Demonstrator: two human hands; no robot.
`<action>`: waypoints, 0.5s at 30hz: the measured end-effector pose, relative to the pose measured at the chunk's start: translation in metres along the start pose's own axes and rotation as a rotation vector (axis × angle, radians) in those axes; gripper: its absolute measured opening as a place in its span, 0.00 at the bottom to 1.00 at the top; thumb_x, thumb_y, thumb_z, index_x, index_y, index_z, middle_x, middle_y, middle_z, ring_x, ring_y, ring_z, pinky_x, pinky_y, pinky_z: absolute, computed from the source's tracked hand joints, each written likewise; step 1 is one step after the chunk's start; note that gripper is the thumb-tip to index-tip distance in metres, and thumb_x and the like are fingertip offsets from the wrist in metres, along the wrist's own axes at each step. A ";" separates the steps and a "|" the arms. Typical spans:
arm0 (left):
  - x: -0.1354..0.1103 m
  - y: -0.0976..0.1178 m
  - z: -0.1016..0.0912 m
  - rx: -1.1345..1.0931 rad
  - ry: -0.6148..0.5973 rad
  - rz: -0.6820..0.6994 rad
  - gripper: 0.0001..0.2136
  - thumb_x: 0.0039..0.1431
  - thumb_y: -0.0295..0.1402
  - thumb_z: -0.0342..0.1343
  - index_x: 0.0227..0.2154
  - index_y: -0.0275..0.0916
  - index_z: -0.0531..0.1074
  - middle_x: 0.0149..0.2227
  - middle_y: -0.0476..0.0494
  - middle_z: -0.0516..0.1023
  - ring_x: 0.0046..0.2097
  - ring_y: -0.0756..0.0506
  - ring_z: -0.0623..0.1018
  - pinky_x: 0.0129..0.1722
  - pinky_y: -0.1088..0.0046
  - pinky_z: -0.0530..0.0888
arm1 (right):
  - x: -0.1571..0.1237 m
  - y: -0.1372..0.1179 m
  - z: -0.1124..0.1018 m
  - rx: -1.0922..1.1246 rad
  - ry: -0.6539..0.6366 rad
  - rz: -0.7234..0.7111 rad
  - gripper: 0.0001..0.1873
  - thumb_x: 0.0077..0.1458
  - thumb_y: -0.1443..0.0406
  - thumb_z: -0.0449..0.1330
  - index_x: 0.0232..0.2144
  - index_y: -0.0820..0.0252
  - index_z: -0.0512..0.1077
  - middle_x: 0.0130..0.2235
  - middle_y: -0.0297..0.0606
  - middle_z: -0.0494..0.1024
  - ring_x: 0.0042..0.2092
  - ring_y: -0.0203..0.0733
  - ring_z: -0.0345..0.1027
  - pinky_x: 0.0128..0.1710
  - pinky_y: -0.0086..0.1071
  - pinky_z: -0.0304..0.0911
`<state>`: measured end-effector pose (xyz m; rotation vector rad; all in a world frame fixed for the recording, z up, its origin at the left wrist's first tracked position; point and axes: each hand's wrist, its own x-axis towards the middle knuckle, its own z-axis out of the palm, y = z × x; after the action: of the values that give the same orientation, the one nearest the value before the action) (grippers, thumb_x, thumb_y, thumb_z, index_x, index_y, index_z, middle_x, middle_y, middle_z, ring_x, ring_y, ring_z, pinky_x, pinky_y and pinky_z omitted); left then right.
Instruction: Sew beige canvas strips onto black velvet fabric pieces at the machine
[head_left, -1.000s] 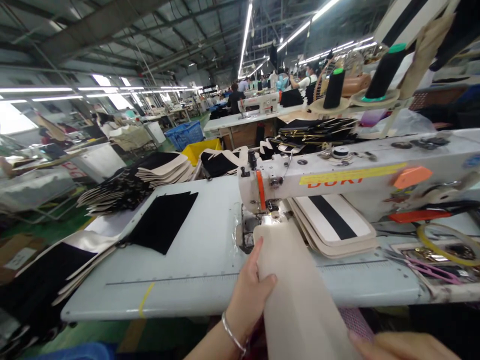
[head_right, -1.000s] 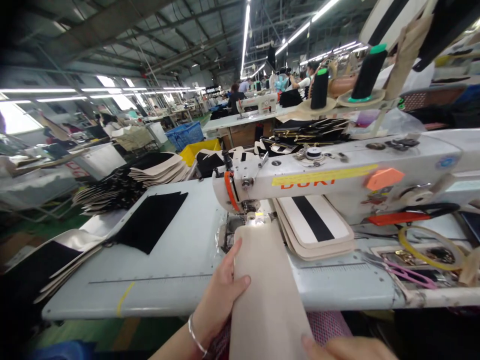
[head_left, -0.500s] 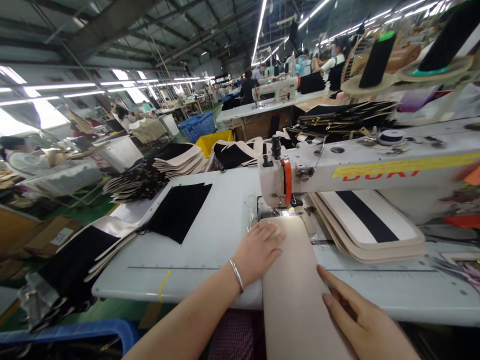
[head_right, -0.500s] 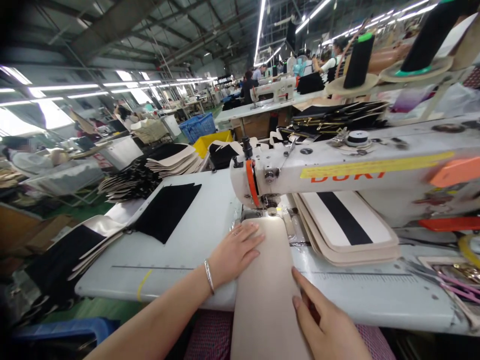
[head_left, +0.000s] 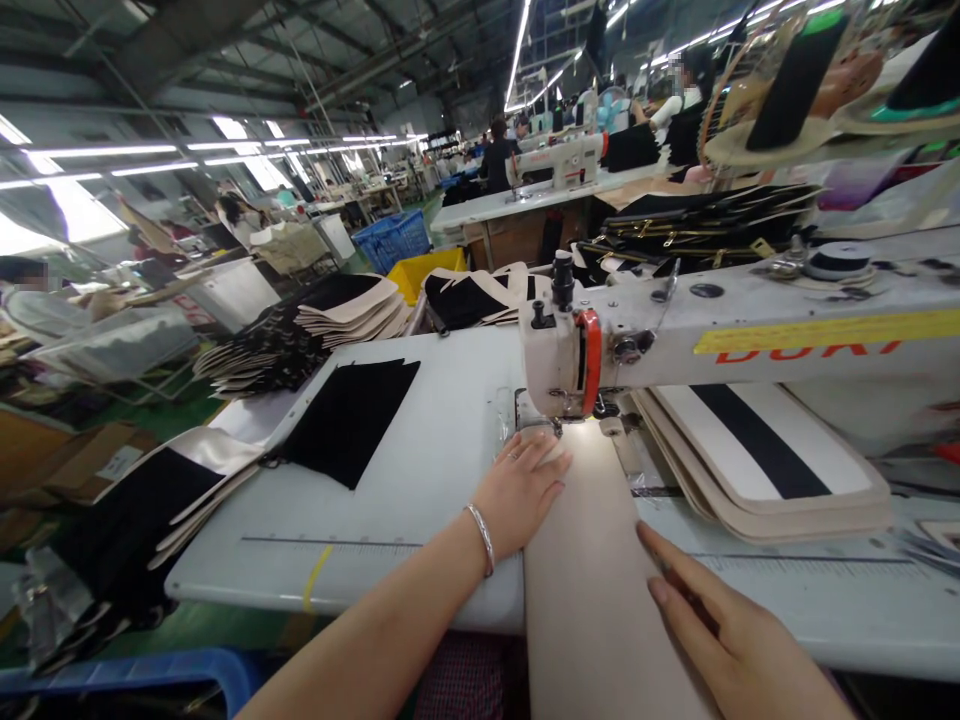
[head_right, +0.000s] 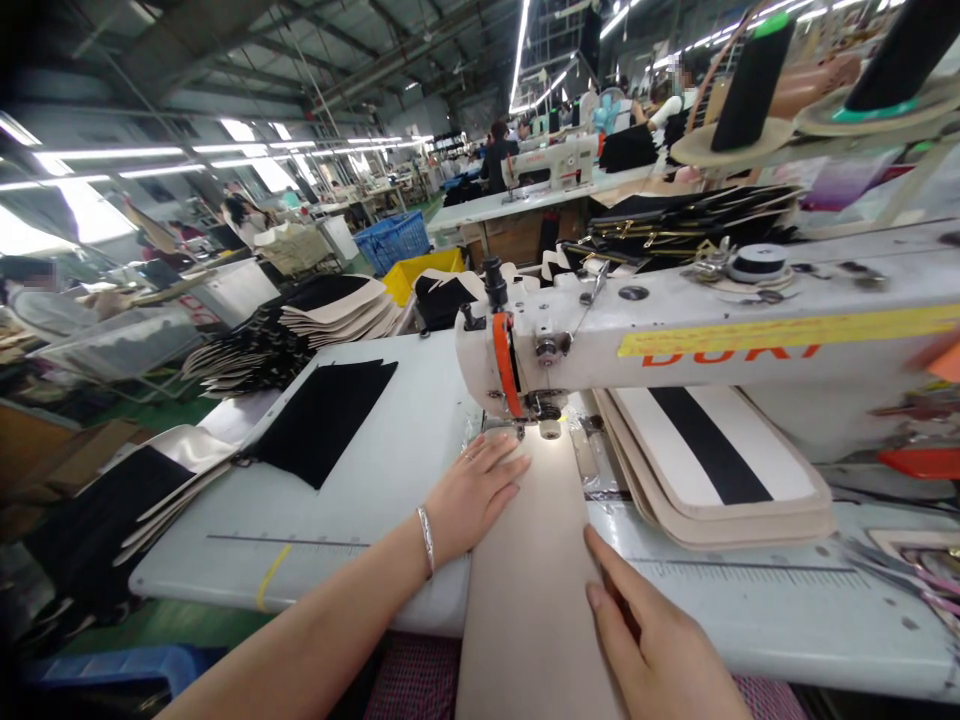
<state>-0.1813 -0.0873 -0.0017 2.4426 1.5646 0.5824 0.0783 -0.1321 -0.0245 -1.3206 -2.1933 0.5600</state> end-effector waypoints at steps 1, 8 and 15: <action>0.001 -0.002 0.001 0.011 0.000 0.002 0.18 0.66 0.32 0.48 0.58 0.47 0.63 0.62 0.42 0.63 0.65 0.40 0.59 0.66 0.52 0.52 | 0.001 0.001 0.001 0.006 -0.006 0.007 0.26 0.61 0.57 0.50 0.60 0.56 0.63 0.52 0.36 0.73 0.50 0.43 0.70 0.46 0.33 0.69; 0.005 -0.002 0.005 0.009 0.020 -0.007 0.18 0.66 0.30 0.45 0.57 0.44 0.64 0.62 0.40 0.62 0.65 0.41 0.59 0.66 0.52 0.52 | 0.001 0.004 0.007 -0.005 0.006 0.039 0.25 0.62 0.56 0.49 0.59 0.55 0.63 0.52 0.35 0.73 0.50 0.43 0.70 0.44 0.32 0.71; -0.010 -0.025 -0.022 0.001 -0.045 -0.069 0.18 0.68 0.34 0.42 0.59 0.46 0.62 0.59 0.45 0.68 0.61 0.46 0.66 0.64 0.62 0.58 | 0.013 0.016 0.001 -0.263 0.012 -0.266 0.20 0.62 0.59 0.48 0.53 0.53 0.68 0.44 0.40 0.78 0.37 0.43 0.76 0.32 0.34 0.73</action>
<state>-0.2150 -0.0874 0.0074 2.3746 1.6242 0.5120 0.0835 -0.1136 -0.0319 -1.1227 -2.4443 0.1661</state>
